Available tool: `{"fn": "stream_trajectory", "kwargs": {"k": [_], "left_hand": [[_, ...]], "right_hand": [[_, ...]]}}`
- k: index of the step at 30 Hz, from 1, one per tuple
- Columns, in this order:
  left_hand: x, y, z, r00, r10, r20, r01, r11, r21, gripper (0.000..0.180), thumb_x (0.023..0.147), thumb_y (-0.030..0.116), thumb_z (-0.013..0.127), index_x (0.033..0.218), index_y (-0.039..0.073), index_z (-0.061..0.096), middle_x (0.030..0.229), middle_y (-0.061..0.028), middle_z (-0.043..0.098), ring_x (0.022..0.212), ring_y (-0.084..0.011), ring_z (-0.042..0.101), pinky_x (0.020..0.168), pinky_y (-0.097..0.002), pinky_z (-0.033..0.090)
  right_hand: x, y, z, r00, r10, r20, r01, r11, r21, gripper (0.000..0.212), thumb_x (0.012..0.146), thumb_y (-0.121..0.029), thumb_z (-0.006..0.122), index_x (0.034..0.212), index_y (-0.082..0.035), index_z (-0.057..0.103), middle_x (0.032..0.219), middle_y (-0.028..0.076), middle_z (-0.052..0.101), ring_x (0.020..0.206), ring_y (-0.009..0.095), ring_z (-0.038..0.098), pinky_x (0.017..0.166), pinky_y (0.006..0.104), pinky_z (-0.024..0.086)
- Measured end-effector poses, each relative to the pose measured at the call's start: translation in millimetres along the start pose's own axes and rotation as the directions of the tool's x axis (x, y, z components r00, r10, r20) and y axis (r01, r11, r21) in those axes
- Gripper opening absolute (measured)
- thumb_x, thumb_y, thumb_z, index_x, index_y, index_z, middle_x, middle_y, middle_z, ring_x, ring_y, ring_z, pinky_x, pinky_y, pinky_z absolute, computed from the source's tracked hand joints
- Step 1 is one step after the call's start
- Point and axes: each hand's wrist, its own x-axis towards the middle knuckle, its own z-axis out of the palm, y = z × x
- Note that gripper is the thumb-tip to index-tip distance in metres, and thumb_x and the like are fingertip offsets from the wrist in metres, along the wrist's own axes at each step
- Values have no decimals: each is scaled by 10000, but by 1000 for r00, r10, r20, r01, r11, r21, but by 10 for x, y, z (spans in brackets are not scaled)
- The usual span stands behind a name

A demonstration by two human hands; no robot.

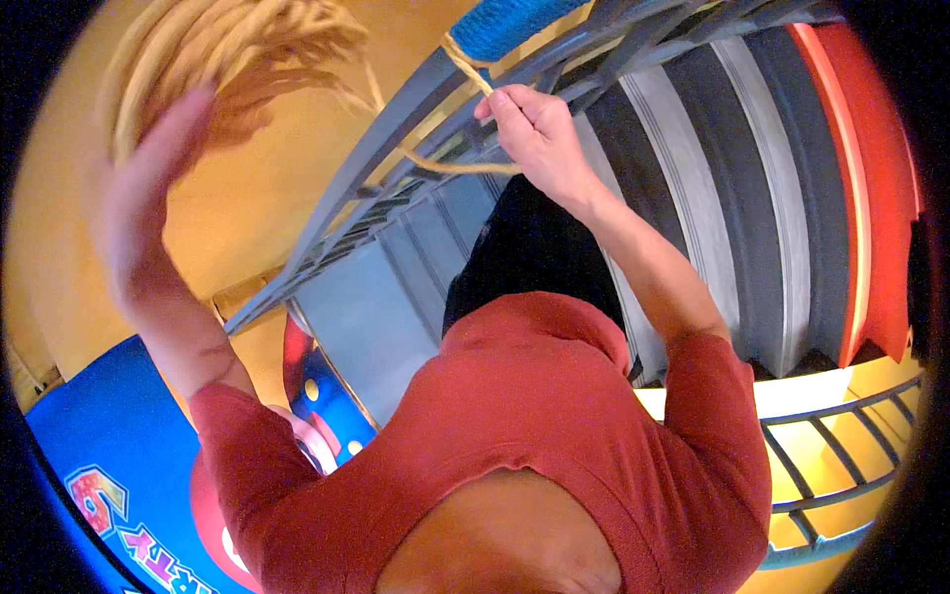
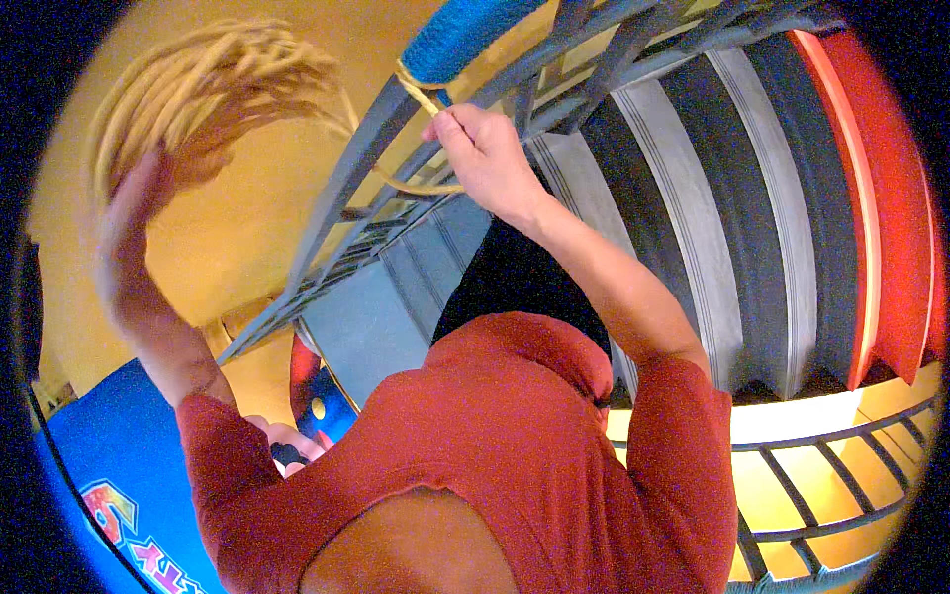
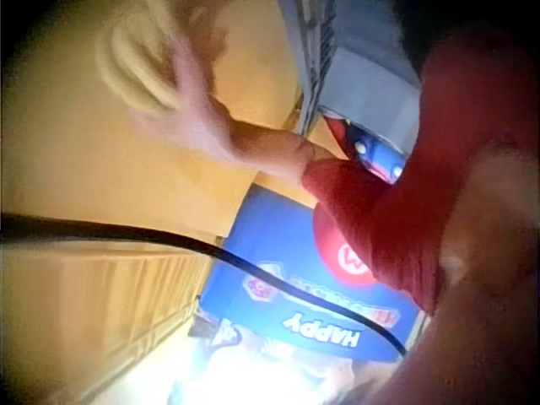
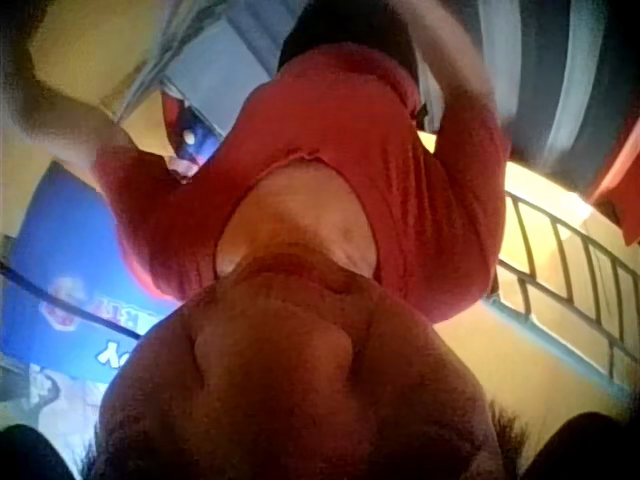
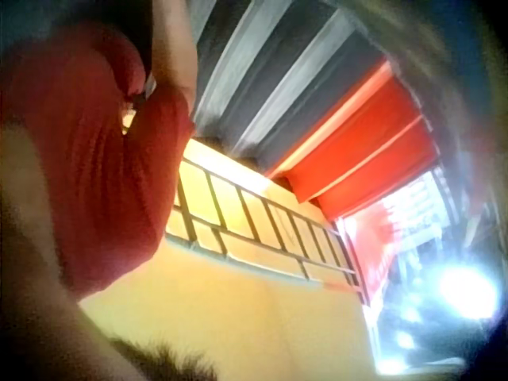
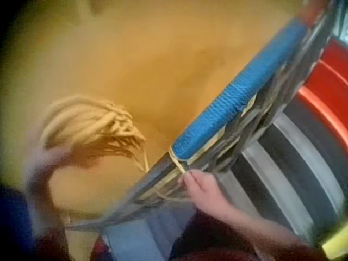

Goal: The person ties a yellow rope onto a blue padded rail by wrapping it several times and threading the end through to secure it.

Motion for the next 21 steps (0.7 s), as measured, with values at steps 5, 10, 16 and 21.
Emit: {"fn": "stream_trajectory", "kwargs": {"k": [5,10,16,21], "left_hand": [[-1230,570,-700,692,502,518,-581,814,-13,142,710,181,582,775,84,501,652,10,505,549,-136,533,495,-292,398],[-1079,879,-341,-239,733,637,-312,563,-765,84,673,132,548,736,80,529,572,10,431,464,-116,469,418,-315,324],[-1139,820,-150,-248,700,670,-141,658,-740,240,733,156,558,940,43,603,627,-69,533,503,-242,544,445,-360,390],[-1090,149,456,257,236,937,158,946,-282,288,672,119,691,946,55,626,790,-34,656,725,-100,614,641,-276,490]], "right_hand": [[35,-44,134,992,48,116,-71,978,196,293,953,-241,444,884,2,593,534,-75,361,454,26,315,411,202,244],[39,-12,144,993,95,73,-108,975,194,274,953,-220,446,880,4,586,533,-75,348,443,31,306,399,199,238],[48,-67,266,993,47,106,-66,981,185,264,960,-214,436,884,-5,579,532,-84,338,443,23,297,394,193,222],[-22,-61,170,988,94,123,-126,951,281,257,961,-217,449,885,-8,577,535,-88,336,447,16,289,395,188,214]]}}
